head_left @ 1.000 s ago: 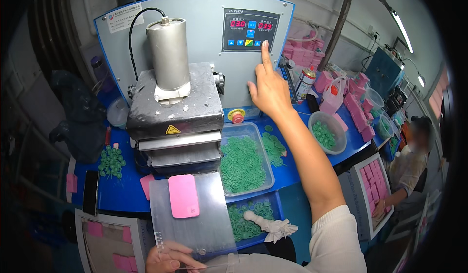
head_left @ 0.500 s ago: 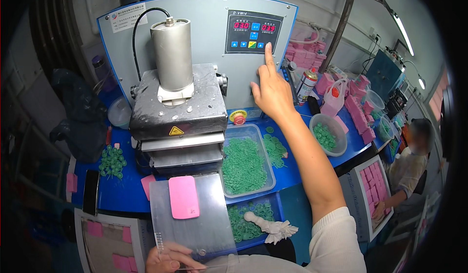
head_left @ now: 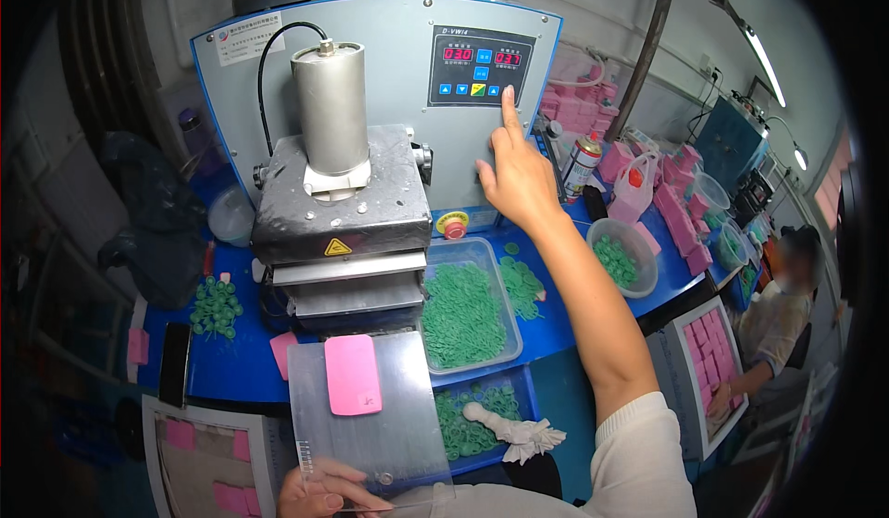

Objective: Operating a heat press machine and manually assembling wax melt components.

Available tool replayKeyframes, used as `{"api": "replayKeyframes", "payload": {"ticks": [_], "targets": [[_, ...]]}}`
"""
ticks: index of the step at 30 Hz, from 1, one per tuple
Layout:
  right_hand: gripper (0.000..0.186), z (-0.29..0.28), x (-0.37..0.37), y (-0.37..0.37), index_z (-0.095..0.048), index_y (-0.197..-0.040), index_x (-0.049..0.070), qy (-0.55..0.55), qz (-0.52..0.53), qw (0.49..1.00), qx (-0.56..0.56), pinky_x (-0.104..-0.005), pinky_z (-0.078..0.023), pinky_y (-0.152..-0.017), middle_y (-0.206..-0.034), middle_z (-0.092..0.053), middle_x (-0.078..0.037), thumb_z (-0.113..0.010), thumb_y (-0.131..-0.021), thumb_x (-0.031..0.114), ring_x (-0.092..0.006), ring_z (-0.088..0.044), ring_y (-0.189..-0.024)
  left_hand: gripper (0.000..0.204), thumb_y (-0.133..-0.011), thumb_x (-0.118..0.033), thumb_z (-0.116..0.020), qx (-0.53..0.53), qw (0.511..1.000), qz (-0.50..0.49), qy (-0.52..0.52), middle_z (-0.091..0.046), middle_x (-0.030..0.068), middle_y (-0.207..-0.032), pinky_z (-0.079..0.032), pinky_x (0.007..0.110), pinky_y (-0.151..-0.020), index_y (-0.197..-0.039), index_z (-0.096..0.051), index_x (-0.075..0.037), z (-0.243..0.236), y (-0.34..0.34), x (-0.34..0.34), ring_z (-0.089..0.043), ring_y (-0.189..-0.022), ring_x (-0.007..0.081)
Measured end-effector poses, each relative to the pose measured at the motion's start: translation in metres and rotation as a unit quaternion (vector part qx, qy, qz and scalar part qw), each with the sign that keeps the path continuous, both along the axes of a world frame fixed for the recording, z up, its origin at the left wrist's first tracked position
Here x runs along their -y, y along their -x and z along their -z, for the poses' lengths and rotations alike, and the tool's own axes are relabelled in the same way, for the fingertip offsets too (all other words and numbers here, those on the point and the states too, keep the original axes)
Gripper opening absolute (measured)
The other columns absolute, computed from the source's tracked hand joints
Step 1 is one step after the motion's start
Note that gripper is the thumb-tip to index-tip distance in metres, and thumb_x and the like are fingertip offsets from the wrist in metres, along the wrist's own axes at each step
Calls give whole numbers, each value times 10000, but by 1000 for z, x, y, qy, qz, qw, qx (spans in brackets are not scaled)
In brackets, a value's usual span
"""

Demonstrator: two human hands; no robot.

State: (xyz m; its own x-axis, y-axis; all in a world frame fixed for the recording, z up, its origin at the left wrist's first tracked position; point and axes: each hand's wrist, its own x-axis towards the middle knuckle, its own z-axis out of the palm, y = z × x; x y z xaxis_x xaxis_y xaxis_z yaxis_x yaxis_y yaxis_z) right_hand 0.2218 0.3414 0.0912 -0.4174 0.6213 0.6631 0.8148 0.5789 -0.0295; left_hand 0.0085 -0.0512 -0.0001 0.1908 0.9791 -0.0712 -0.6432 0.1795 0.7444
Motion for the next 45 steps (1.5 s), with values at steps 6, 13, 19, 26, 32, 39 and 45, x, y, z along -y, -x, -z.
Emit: {"api": "replayKeyframes", "payload": {"ticks": [6, 13, 19, 26, 32, 39, 45], "targets": [[290, 3, -1, -1, -478, -918, -3, -10, -12, 1000, -13, -452, -528, -683, -1534, -153, -263, -695, -754, 96, -365, -638, -821, 567, -884, -231, -622, -4, 1000, -1, 0, -649, 335, -963, -575, 359, -679, -1220, -373, 150, 1, -2, 0, -688, -777, 320], [284, 3, -2, -4, -476, -915, -2, -19, -19, 1000, -9, -454, -524, -689, -1527, -178, -265, -691, -755, 91, -369, -633, -840, 566, -891, -246, -624, -6, 1000, -1, -10, -653, 328, -964, -575, 349, -677, -1222, -385, 145, 2, -2, -1, -690, -775, 304], [282, 4, -2, -1, -476, -915, -6, -28, -19, 999, -24, -456, -523, -696, -1535, -169, -248, -689, -753, 81, -367, -628, -853, 574, -893, -258, -631, 1, 1000, -5, -10, -655, 325, -965, -575, 347, -677, -1220, -390, 146, 5, -2, -1, -691, -772, 299], [279, 5, -5, -2, -480, -914, -8, 2, 0, 1000, 6, -449, -526, -706, -1539, -157, -245, -688, -747, 74, -362, -629, -846, 599, -887, -272, -641, -10, 1000, -1, -11, -651, 328, -973, -578, 357, -678, -1229, -381, 145, 6, -1, -2, -690, -777, 308], [265, 3, -2, -3, -492, -906, -8, -29, -12, 999, -4, -448, -524, -700, -1548, -123, -240, -687, -745, 71, -355, -629, -834, 605, -888, -276, -641, -4, 1000, 0, -16, -652, 324, -973, -577, 356, -675, -1230, -374, 146, 8, -1, 2, -689, -771, 310], [320, 1, 0, -3, -442, -907, -3, 2, 0, 1000, 17, -452, -527, -725, -1543, -149, -245, -697, -741, 94, -372, -625, -847, 607, -884, -283, -645, -9, 1000, -4, -12, -653, 324, -968, -576, 353, -673, -1220, -379, 147, 4, -2, 3, -689, -769, 306], [304, -1, 1, -9, -473, -931, -6, -31, -18, 999, 14, -443, -529, -696, -1541, -153, -239, -694, -741, 79, -352, -618, -838, 619, -880, -293, -647, -13, 1000, 0, -18, -653, 326, -962, -578, 356, -675, -1219, -377, 150, 4, -3, 4, -690, -767, 310]]}}
